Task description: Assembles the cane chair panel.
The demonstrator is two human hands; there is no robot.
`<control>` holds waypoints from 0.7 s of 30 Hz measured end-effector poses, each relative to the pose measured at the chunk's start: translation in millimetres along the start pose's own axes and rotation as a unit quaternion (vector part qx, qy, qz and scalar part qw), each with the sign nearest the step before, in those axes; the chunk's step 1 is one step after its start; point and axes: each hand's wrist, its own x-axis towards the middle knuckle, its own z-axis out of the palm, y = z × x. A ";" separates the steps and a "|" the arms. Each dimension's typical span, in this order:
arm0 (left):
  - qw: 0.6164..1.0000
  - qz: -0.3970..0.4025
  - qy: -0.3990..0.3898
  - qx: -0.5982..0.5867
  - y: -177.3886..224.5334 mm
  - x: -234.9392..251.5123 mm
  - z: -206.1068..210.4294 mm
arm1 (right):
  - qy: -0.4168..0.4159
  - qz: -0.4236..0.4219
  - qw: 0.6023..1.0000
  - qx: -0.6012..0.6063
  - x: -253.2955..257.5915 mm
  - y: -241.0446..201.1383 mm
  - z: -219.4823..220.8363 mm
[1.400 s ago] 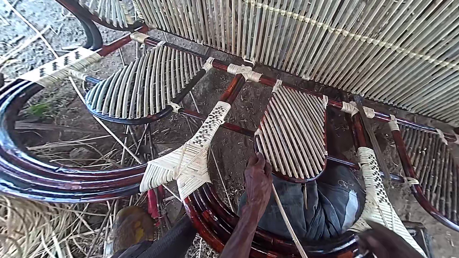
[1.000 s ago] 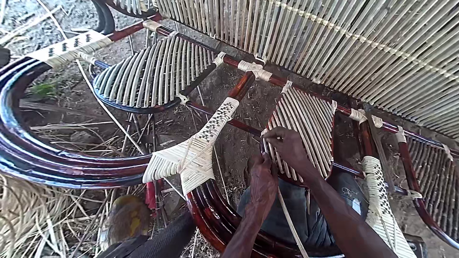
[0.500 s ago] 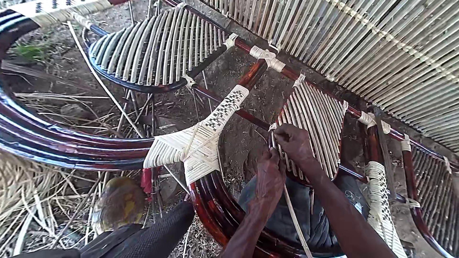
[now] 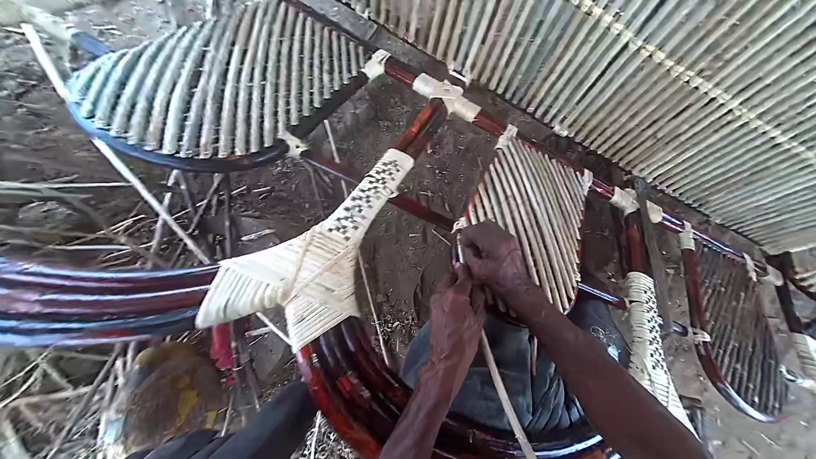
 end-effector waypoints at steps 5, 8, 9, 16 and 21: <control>1.000 -0.015 0.007 -0.008 0.5 -1.2 1.8 | 0.015 0.005 0.999 0.028 0.3 3.0 -0.3; 1.000 -0.007 0.014 -0.002 -1.0 -0.3 1.6 | 0.007 -0.001 1.000 0.025 2.3 4.1 0.7; 1.000 -0.001 0.016 -0.003 -1.9 -0.1 2.2 | 0.006 -0.002 1.000 0.023 2.2 4.6 0.8; 1.000 0.011 0.027 -0.003 -3.6 0.2 4.5 | 0.019 0.005 0.999 0.034 1.4 6.2 1.2; 1.000 -0.010 0.014 0.002 -0.7 1.0 3.2 | -0.004 0.018 0.999 0.033 3.5 5.1 -3.1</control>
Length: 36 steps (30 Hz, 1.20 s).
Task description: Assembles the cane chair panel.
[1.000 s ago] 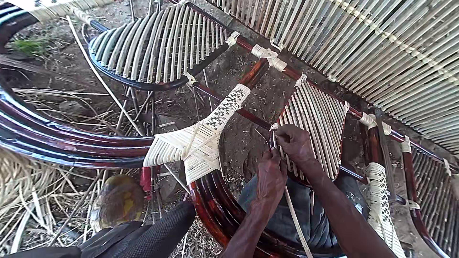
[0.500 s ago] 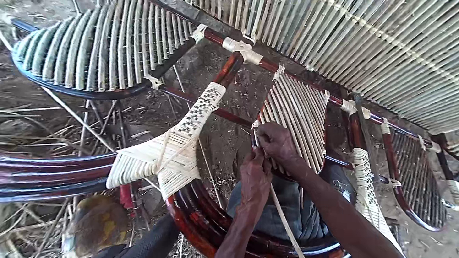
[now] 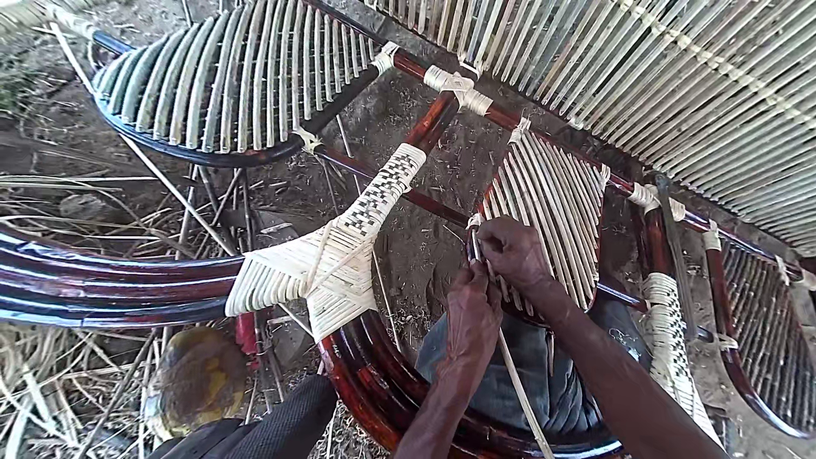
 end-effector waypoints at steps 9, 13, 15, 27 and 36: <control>1.000 0.000 -0.003 0.001 1.6 -0.3 -0.5 | -0.002 -0.002 1.000 -0.028 -0.6 -3.5 1.1; 0.999 0.008 -0.032 0.001 -0.5 -1.9 -5.3 | 0.011 -0.025 0.999 -0.039 -5.6 -6.5 9.9; 0.999 0.025 -0.027 0.015 -1.0 -0.4 -4.7 | -0.003 -0.019 0.999 -0.040 -4.0 -11.4 4.5; 0.999 -0.014 -0.033 0.013 -0.1 0.4 -4.0 | 0.060 0.287 0.946 -0.138 -50.5 27.1 -164.1; 1.000 0.020 -0.008 0.009 -9.9 0.6 3.8 | 0.025 0.555 0.796 -0.238 -167.7 150.3 -233.2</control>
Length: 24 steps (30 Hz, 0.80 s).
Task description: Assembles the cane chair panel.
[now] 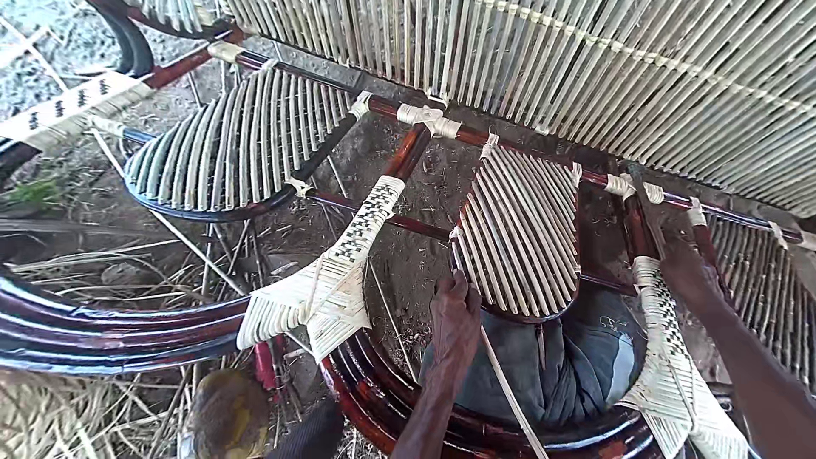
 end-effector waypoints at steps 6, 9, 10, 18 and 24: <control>1.000 0.008 0.005 0.000 -0.5 0.5 0.4 | -0.035 0.012 0.960 0.279 -54.1 -15.4 -21.7; 1.000 -0.010 -0.002 -0.008 1.8 0.0 0.1 | -0.047 -0.107 0.916 0.383 -144.2 -28.1 -34.2; 1.000 -0.009 0.000 -0.011 1.2 -0.3 0.9 | -0.061 -0.147 0.917 0.365 -173.6 -27.5 -32.3; 1.000 -0.009 0.002 -0.019 3.4 -0.6 -0.6 | -0.158 -0.252 0.952 0.067 -249.6 -30.3 -1.1; 1.000 -0.006 0.004 -0.015 5.2 -1.3 -2.8 | -0.073 -0.328 0.938 0.080 -253.6 -36.6 -7.3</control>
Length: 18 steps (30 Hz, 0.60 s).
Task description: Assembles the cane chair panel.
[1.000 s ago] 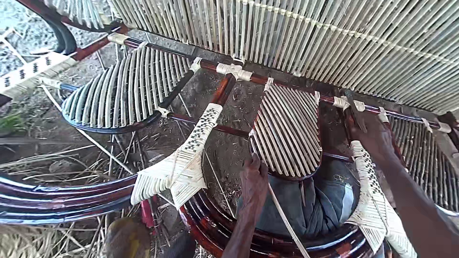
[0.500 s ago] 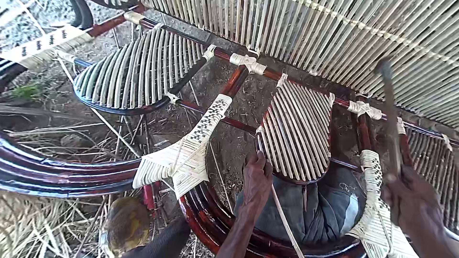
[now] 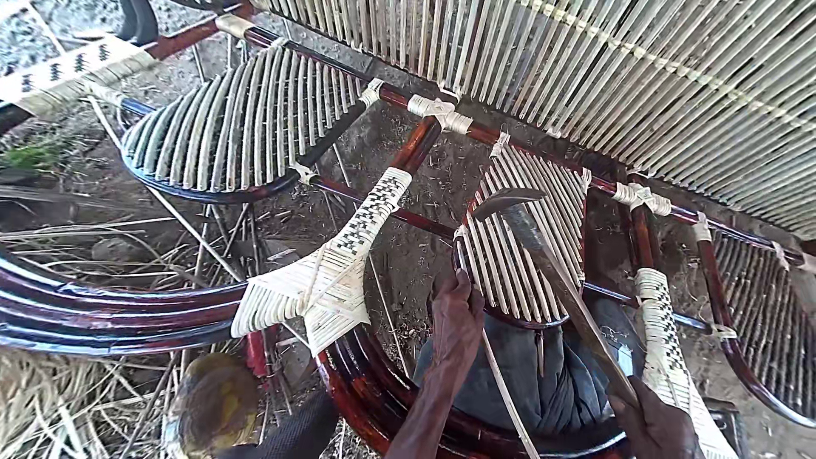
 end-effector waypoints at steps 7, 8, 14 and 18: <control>1.000 0.004 0.010 0.006 -1.5 0.4 2.1 | -0.045 0.042 0.996 -0.067 18.5 -0.9 11.1; 1.000 -0.001 0.009 0.004 -0.9 -0.1 1.5 | -0.031 0.033 0.998 -0.053 17.4 -5.7 7.7; 1.000 0.005 0.016 -0.003 -2.2 0.3 2.9 | 0.019 -0.003 0.999 -0.042 0.7 -8.7 5.0; 1.000 0.000 0.006 -0.011 -1.6 0.6 3.0 | -0.077 0.060 0.991 -0.088 13.9 -5.6 9.5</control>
